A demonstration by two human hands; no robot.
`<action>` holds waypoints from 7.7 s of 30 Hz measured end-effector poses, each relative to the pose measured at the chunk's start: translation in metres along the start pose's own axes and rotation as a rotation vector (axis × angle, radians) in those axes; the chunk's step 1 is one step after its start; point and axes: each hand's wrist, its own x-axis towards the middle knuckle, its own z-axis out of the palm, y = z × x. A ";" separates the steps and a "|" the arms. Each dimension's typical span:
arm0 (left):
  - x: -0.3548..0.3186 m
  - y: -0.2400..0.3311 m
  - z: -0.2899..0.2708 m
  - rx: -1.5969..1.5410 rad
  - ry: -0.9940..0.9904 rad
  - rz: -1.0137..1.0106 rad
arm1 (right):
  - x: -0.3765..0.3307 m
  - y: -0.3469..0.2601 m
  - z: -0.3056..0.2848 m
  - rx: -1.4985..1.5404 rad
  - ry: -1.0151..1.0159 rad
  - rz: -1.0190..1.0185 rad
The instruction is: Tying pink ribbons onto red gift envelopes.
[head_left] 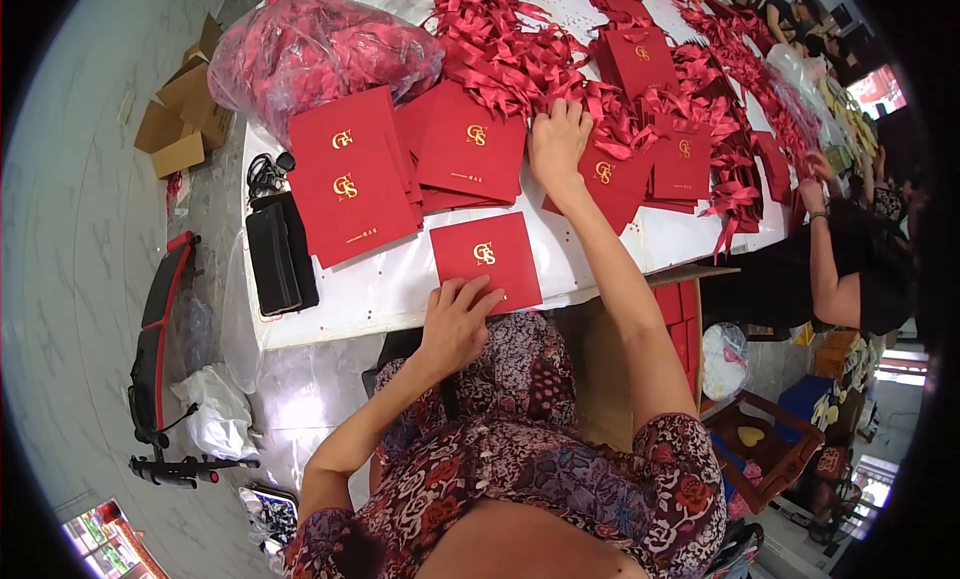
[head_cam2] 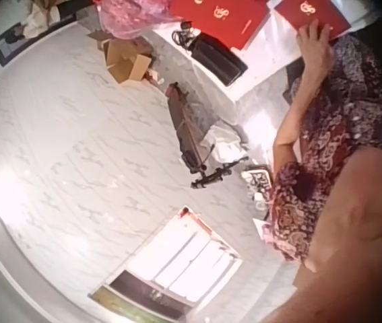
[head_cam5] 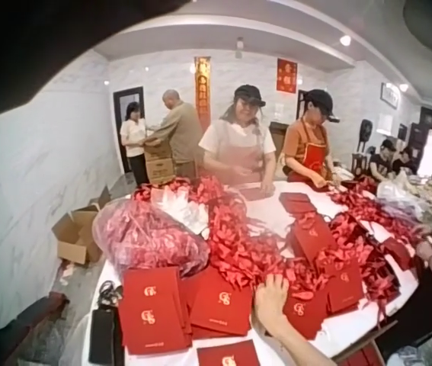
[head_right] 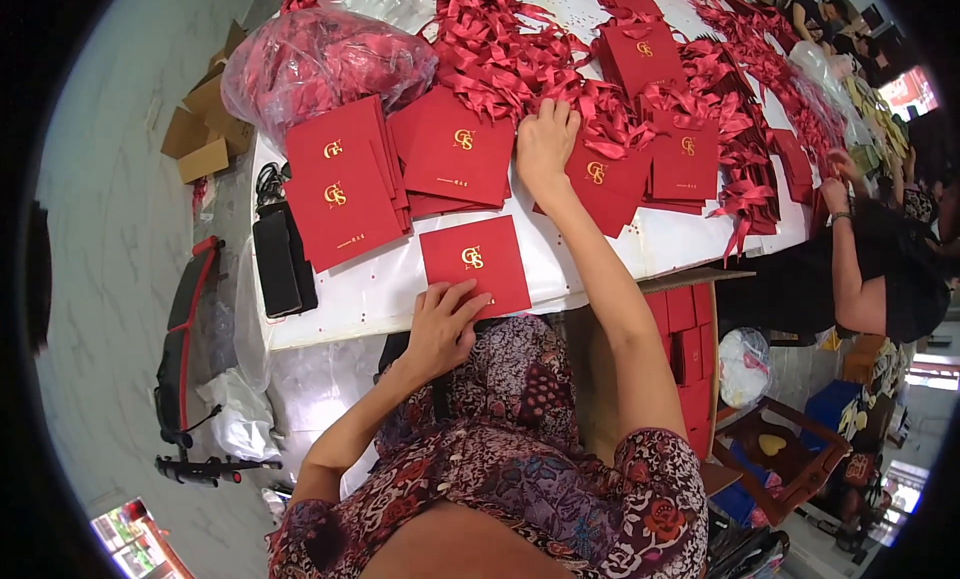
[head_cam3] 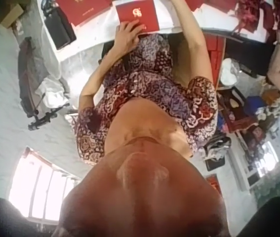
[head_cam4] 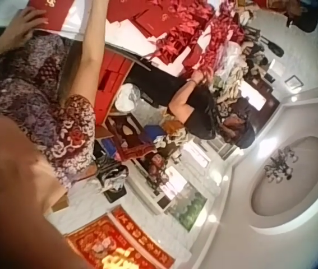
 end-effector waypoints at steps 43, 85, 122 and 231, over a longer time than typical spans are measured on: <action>0.070 -0.006 0.004 -0.174 0.305 -0.216 | -0.128 0.070 -0.178 2.215 0.093 0.451; 0.088 -0.015 -0.023 -0.053 0.016 -0.007 | -0.115 0.001 -0.107 1.218 -0.617 0.210; 0.074 -0.027 0.000 -0.001 0.285 -0.123 | -0.142 0.044 -0.107 0.897 -0.389 0.399; 0.058 -0.017 -0.035 -0.881 0.023 -0.521 | -0.127 0.011 -0.082 1.887 -0.333 0.869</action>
